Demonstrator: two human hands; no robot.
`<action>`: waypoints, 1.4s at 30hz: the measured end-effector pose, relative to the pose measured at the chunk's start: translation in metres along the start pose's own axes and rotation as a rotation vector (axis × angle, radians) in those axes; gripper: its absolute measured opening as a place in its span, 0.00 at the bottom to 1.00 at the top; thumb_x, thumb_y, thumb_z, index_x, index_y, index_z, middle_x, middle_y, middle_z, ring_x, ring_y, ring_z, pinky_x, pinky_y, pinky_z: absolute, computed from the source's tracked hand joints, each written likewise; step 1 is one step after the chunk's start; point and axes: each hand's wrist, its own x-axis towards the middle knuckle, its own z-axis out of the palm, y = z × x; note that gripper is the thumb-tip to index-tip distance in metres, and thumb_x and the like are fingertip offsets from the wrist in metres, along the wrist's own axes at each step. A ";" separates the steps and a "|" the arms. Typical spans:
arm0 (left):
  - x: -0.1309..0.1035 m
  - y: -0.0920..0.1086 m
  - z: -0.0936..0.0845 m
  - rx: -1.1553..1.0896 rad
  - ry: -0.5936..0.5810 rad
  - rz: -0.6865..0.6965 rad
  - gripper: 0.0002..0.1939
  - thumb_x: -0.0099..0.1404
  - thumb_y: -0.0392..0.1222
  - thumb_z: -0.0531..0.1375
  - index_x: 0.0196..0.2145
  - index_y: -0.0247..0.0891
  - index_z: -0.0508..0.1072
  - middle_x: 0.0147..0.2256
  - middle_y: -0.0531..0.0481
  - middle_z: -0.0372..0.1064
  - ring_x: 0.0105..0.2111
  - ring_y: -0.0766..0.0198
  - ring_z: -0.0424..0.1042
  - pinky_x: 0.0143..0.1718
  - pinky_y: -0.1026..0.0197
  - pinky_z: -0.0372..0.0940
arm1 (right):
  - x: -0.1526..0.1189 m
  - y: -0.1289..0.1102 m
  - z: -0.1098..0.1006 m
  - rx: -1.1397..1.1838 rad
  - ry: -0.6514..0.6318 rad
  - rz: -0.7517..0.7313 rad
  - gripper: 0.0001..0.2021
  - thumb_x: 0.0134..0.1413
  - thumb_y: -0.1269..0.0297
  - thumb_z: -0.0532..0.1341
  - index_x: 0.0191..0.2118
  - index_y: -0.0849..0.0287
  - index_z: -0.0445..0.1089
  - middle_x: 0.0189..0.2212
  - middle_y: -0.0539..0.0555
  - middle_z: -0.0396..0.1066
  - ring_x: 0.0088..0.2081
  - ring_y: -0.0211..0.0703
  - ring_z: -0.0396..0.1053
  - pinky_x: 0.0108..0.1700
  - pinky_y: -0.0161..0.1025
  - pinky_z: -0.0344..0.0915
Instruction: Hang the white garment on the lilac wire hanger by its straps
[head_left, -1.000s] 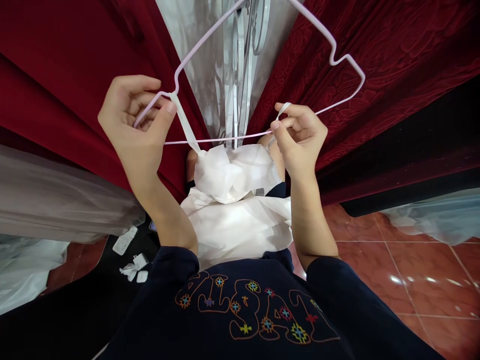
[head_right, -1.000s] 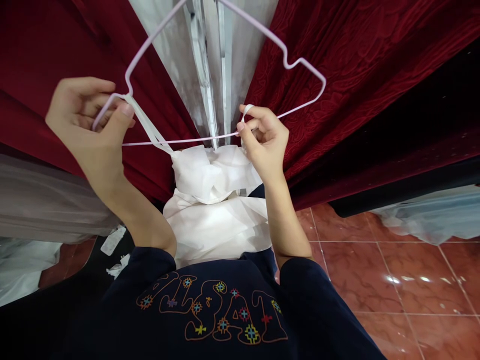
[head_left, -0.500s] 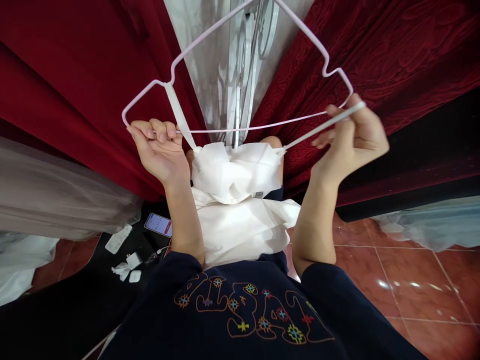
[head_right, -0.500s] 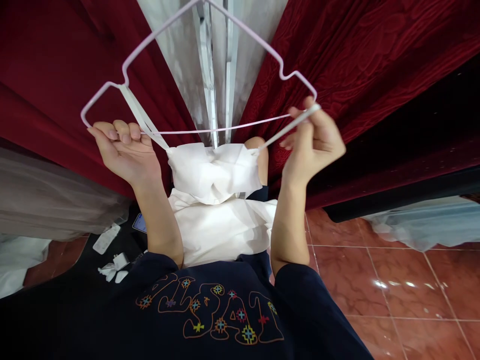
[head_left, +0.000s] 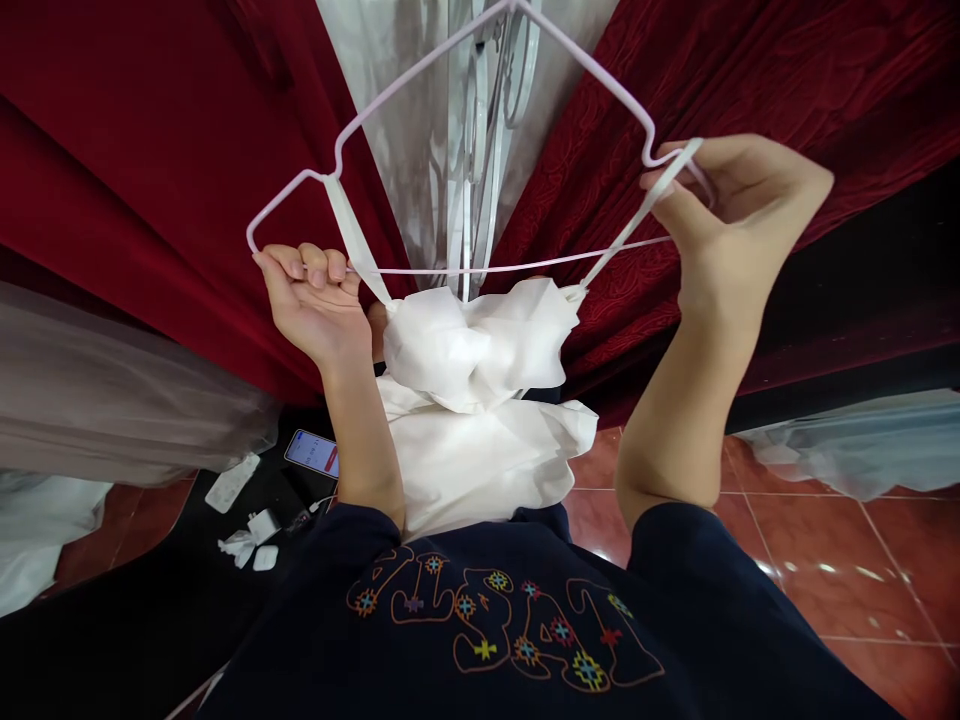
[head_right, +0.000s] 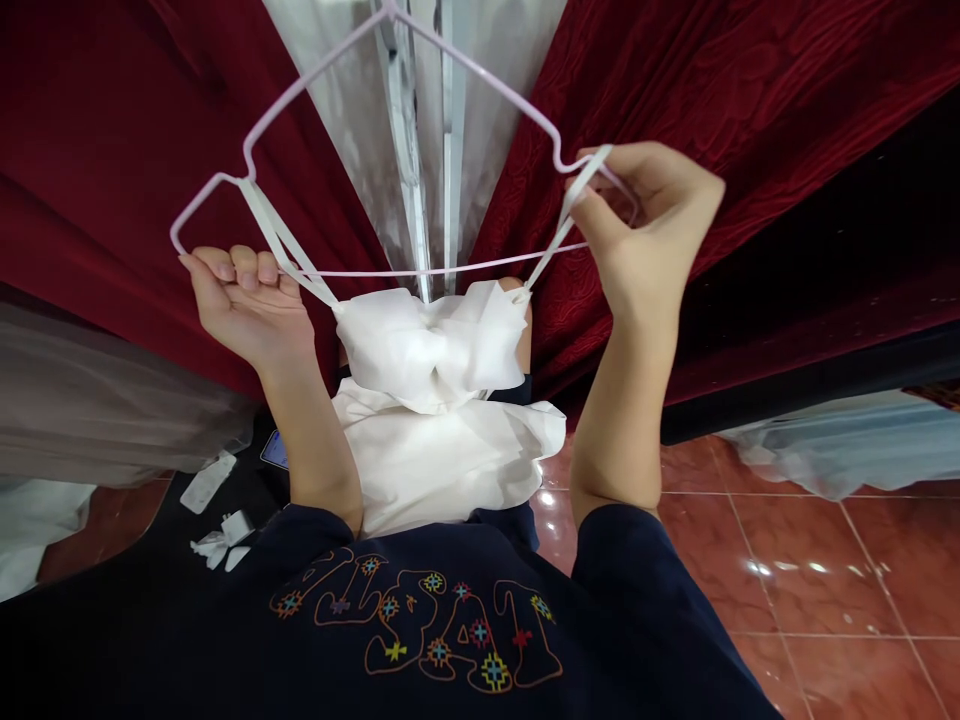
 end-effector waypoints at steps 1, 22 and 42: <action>0.000 0.001 -0.001 0.013 -0.014 -0.001 0.29 0.89 0.56 0.44 0.30 0.41 0.54 0.24 0.56 0.49 0.23 0.68 0.58 0.28 0.62 0.56 | 0.002 -0.004 0.004 -0.028 -0.034 -0.017 0.12 0.51 0.81 0.72 0.39 0.58 0.85 0.33 0.50 0.82 0.35 0.33 0.76 0.42 0.37 0.73; 0.000 -0.007 -0.016 0.187 -0.108 0.028 0.29 0.89 0.58 0.39 0.31 0.42 0.54 0.29 0.52 0.45 0.29 0.66 0.59 0.34 0.58 0.55 | -0.073 -0.026 0.045 0.009 -0.507 0.119 0.16 0.66 0.54 0.69 0.55 0.51 0.79 0.23 0.43 0.68 0.23 0.33 0.62 0.28 0.37 0.56; -0.046 0.042 0.003 0.582 -0.468 -0.190 0.20 0.71 0.59 0.70 0.44 0.39 0.88 0.41 0.41 0.82 0.19 0.68 0.52 0.18 0.58 0.47 | -0.100 0.001 0.093 0.133 -0.249 0.255 0.17 0.67 0.44 0.67 0.38 0.53 0.74 0.21 0.43 0.57 0.22 0.31 0.51 0.27 0.37 0.44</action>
